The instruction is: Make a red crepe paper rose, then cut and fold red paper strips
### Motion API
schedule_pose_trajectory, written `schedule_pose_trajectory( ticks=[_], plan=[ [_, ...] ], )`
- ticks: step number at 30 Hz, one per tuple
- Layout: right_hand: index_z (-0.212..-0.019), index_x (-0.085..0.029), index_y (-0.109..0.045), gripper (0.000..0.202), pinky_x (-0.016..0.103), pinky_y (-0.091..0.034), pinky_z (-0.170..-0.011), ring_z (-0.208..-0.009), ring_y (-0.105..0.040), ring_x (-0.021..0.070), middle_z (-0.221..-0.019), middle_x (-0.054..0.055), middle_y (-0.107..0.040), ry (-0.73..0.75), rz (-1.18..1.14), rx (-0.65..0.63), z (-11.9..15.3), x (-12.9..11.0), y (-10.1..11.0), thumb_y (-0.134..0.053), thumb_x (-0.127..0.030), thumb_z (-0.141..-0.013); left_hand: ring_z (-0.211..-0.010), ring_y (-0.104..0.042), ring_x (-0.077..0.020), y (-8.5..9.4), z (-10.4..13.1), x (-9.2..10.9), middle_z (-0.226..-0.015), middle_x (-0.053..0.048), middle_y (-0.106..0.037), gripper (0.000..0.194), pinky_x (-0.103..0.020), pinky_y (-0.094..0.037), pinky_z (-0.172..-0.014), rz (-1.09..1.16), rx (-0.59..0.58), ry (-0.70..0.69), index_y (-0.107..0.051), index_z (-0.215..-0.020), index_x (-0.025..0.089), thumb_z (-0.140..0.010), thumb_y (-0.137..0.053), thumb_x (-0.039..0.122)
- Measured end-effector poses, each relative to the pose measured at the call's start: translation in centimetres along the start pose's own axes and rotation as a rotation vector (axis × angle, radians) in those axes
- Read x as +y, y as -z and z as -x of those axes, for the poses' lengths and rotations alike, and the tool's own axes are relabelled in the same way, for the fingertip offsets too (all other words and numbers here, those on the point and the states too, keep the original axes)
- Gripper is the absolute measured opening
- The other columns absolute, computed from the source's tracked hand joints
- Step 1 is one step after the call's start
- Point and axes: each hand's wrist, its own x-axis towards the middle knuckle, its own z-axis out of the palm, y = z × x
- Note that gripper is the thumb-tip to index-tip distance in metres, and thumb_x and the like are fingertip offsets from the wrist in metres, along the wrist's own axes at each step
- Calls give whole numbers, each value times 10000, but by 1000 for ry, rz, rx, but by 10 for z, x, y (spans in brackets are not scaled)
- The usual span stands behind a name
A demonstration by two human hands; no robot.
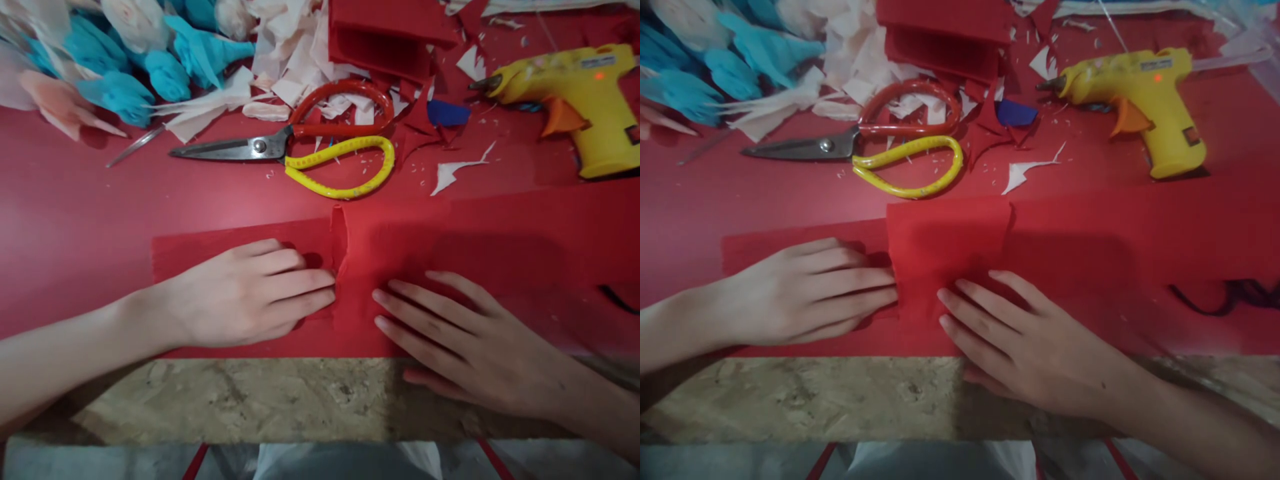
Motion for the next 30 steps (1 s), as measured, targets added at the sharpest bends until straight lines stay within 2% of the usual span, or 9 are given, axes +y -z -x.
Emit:
schedule_pose_trajectory(
  ticks=[5,13,20,27,30],
  plan=[
    [-1282,-120,-485,411,481,-247,-1060,-1251,-403,252,-1377,93,-445,25,4,-3,1,0,0,-426,-318,-927,-821,-582,-207,3,-1,-1,-1092,-58,-655,239,-350,-476,-696,-15,-37,-36,-606,-1081,122,-891,-466,161],
    [-1247,-130,-517,388,485,-231,-1086,-1240,-415,241,-1349,90,-480,20,8,12,0,-1,0,-455,-314,-911,-799,-591,-216,3,-3,-4,-1028,-61,-670,216,-347,-478,-675,2,-16,-45,-612,-1043,123,-885,-472,165],
    [-1199,-86,-538,336,374,-359,-1054,-1200,-457,196,-1272,93,-544,-39,-97,85,-2,2,-4,-494,-102,-867,-833,-591,-193,2,-2,-3,-1032,-38,-672,221,-336,-453,-720,-9,-56,-7,-593,-1058,162,-908,-437,203],
    [-1175,-66,-560,351,372,-439,-1011,-1166,-502,195,-1216,107,-586,-10,-65,130,-3,5,-4,-554,-90,-825,-846,-601,-185,1,-2,-5,-1065,-62,-667,206,-345,-476,-742,59,-26,-10,-593,-1047,144,-889,-468,190],
    [-1142,-61,-582,313,377,-463,-990,-1124,-540,198,-1195,111,-602,-3,-47,148,-4,5,-3,-548,-95,-833,-889,-606,-187,3,-1,-4,-1074,-79,-670,190,-351,-487,-788,131,28,11,-604,-1024,117,-853,-525,142]
  ],
)
